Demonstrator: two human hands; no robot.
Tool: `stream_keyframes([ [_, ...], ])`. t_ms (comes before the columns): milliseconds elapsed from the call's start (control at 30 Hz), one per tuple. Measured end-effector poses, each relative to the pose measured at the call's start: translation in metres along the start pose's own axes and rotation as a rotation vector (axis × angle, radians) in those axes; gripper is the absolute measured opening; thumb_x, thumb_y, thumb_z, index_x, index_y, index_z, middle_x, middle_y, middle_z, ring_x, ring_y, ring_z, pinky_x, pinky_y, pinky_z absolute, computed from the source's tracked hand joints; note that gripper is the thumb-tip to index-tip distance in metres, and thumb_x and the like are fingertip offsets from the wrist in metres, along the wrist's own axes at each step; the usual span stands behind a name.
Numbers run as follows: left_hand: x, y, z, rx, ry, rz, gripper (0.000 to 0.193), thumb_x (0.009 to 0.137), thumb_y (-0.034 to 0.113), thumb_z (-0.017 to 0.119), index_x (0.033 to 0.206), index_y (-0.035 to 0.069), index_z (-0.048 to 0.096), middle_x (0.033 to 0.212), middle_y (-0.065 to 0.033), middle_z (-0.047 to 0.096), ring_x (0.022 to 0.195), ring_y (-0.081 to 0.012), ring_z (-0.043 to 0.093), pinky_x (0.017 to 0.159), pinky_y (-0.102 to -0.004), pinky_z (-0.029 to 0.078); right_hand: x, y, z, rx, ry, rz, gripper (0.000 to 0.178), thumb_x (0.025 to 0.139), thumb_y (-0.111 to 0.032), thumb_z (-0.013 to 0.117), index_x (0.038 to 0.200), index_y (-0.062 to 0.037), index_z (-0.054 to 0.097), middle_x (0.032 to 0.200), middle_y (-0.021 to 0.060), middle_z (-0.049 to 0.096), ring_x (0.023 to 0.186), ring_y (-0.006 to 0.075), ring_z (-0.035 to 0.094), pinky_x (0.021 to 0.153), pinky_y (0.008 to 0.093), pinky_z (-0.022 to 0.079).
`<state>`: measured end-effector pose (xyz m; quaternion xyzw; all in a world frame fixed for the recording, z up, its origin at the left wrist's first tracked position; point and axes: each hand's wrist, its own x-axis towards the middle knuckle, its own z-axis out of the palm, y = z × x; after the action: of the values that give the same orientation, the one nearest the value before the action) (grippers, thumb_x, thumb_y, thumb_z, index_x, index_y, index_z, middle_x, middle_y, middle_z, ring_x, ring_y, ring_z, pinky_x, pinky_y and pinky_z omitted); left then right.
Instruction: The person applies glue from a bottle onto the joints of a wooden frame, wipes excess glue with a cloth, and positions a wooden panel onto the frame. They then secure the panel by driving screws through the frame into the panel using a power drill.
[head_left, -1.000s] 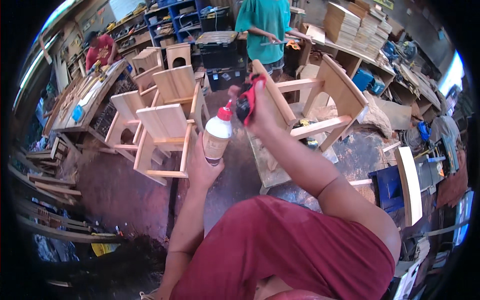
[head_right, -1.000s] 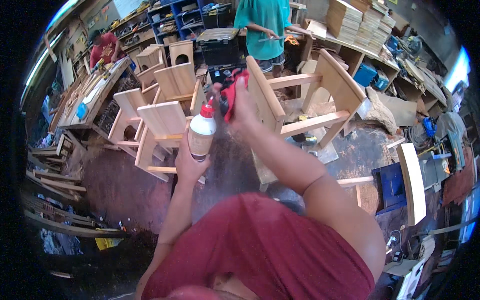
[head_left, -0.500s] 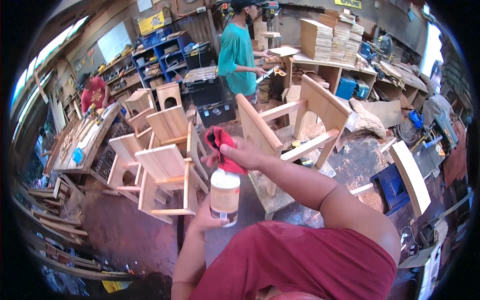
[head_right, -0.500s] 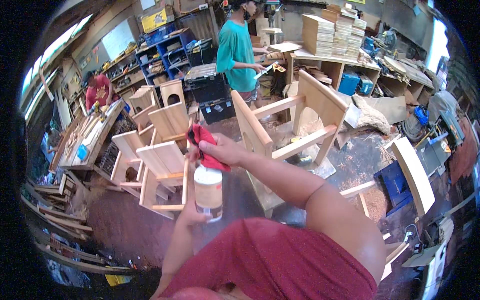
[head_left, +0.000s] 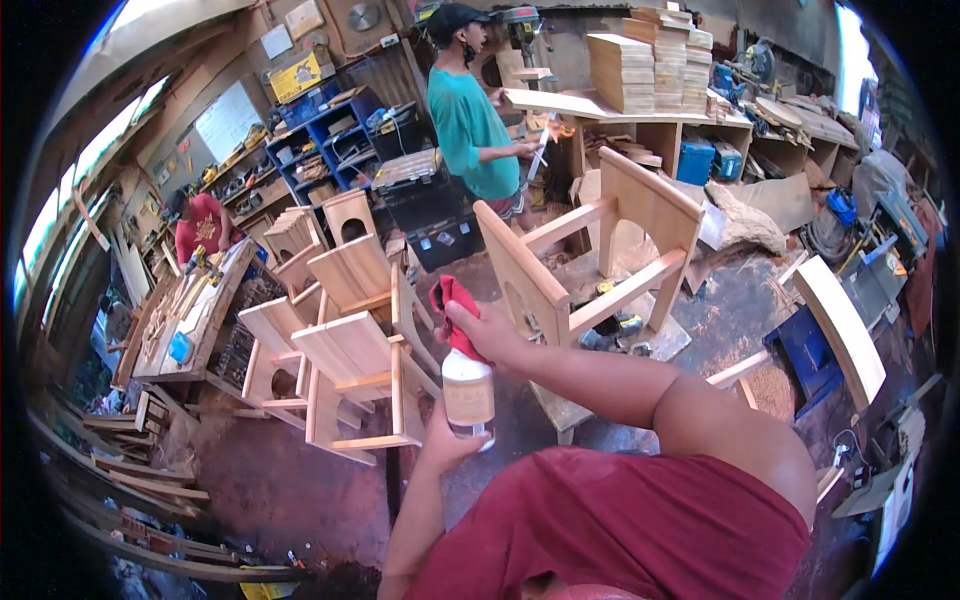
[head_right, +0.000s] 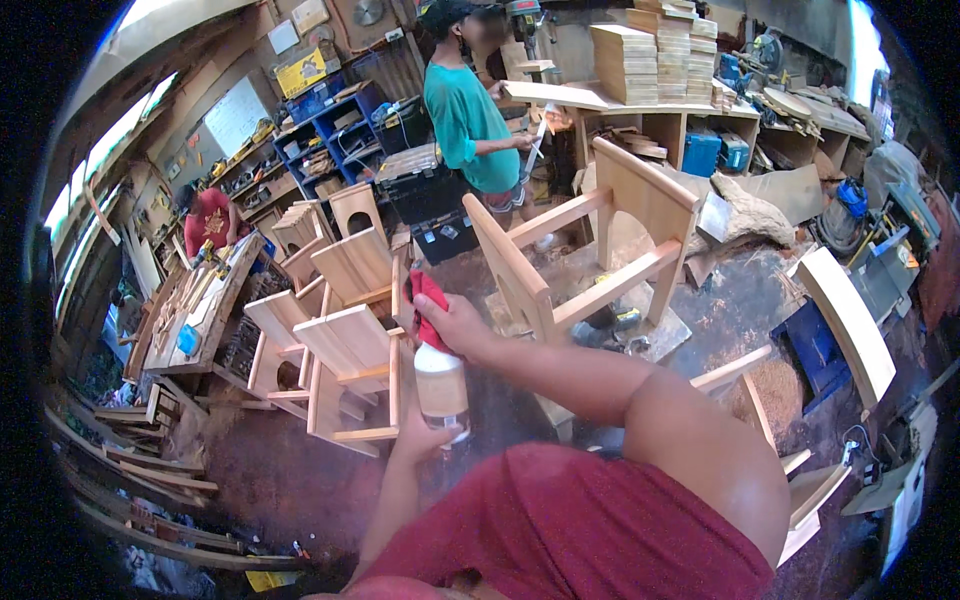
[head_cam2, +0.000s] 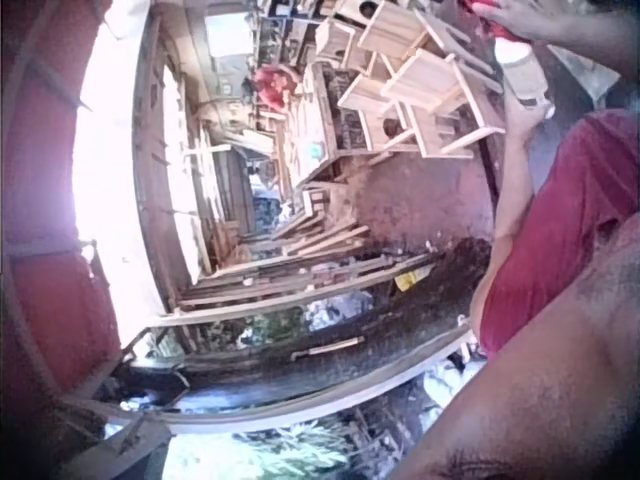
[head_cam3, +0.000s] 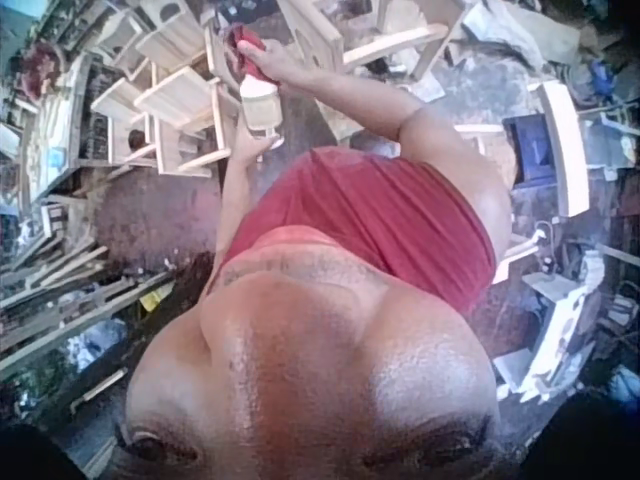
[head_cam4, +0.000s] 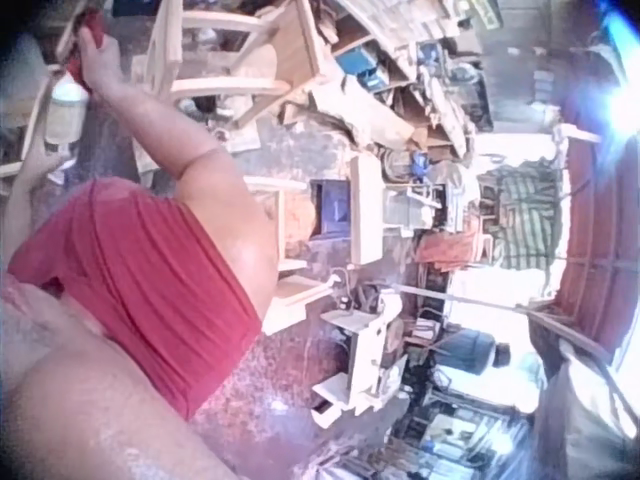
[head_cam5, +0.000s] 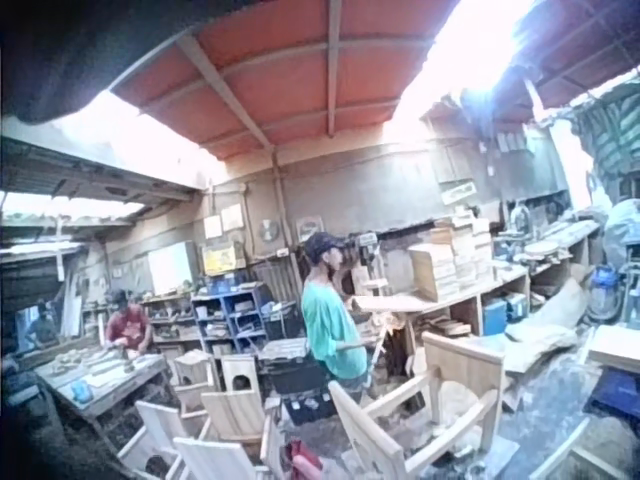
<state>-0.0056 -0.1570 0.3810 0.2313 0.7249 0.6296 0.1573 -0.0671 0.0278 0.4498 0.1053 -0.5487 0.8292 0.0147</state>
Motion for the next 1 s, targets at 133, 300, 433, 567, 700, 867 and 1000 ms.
stream_keyframes([
  [133, 0.009, 0.023, 0.015, 0.667, 0.341, 0.017, 0.093, 0.060, 0.016, 0.074, 0.140, 0.005, 0.026, 0.125, -0.0230, 0.049, 0.115, -0.0391, 0.050, 0.095, -0.0436, 0.042, 0.010, 0.021, -0.003, -0.093, 0.391, 0.018, 0.043, 0.095, -0.048, 0.046, 0.095, -0.0066, 0.059, 0.076, 0.0055, 0.063, 0.064, 0.0114, 0.058, 0.057, 0.0274, 0.046],
  [300, 0.009, 0.036, 0.015, 0.704, 0.513, 0.074, 0.094, 0.061, 0.016, 0.076, 0.140, 0.006, 0.026, 0.126, -0.0226, 0.049, 0.115, -0.0404, 0.049, 0.094, -0.0450, 0.043, 0.020, 0.003, -0.009, 0.642, 0.301, 0.190, 0.054, 0.093, -0.055, 0.042, 0.113, -0.0055, 0.048, 0.087, 0.0116, 0.058, 0.082, 0.0230, 0.062, 0.072, 0.0362, 0.052],
  [433, 0.008, 0.038, 0.010, 0.611, 0.511, 0.191, 0.092, 0.061, 0.016, 0.076, 0.139, 0.004, 0.028, 0.125, -0.0225, 0.049, 0.116, -0.0392, 0.050, 0.095, -0.0433, 0.042, 0.017, -0.027, -0.014, 0.564, 0.101, 0.071, 0.056, 0.090, -0.059, 0.043, 0.122, -0.0131, 0.044, 0.093, 0.0112, 0.057, 0.093, 0.0261, 0.061, 0.080, 0.0423, 0.051],
  [567, 0.008, 0.028, 0.008, 0.541, 0.432, 0.183, 0.094, 0.059, 0.015, 0.076, 0.138, 0.001, 0.028, 0.125, -0.0210, 0.049, 0.115, -0.0356, 0.051, 0.097, -0.0405, 0.041, 0.000, -0.033, 0.001, 0.028, -0.077, -0.132, 0.048, 0.091, -0.046, 0.053, 0.117, -0.0055, 0.052, 0.100, 0.0081, 0.063, 0.088, 0.0157, 0.062, 0.082, 0.0332, 0.050],
  [700, 0.003, 0.009, 0.003, 0.097, 0.162, 0.119, 0.096, 0.054, 0.020, 0.080, 0.136, 0.003, 0.032, 0.123, -0.0135, 0.051, 0.112, -0.0253, 0.054, 0.095, -0.0382, 0.044, -0.008, -0.037, 0.004, -0.127, -0.211, -0.054, 0.038, 0.091, -0.026, 0.061, 0.120, -0.0036, 0.052, 0.108, 0.0081, 0.063, 0.102, 0.0132, 0.059, 0.088, 0.0293, 0.047],
  [867, -0.013, 0.009, -0.010, -0.414, -0.387, -0.062, 0.087, 0.057, 0.021, 0.080, 0.131, 0.001, 0.038, 0.113, -0.0105, 0.058, 0.104, -0.0207, 0.059, 0.092, -0.0356, 0.046, -0.003, -0.025, -0.009, 0.146, -0.526, 0.054, 0.054, 0.091, -0.043, 0.056, 0.124, -0.0020, 0.047, 0.112, 0.0117, 0.063, 0.103, 0.0147, 0.059, 0.087, 0.0287, 0.047],
  [1000, -0.012, 0.014, 0.007, -0.627, -0.459, 0.009, 0.082, 0.058, 0.019, 0.079, 0.128, -0.001, 0.041, 0.111, -0.0099, 0.059, 0.102, -0.0200, 0.060, 0.090, -0.0344, 0.047, -0.005, -0.030, 0.002, 0.294, -0.596, 0.110, 0.052, 0.093, -0.046, 0.051, 0.124, -0.0039, 0.047, 0.106, 0.0113, 0.065, 0.090, 0.0129, 0.061, 0.072, 0.0260, 0.050],
])
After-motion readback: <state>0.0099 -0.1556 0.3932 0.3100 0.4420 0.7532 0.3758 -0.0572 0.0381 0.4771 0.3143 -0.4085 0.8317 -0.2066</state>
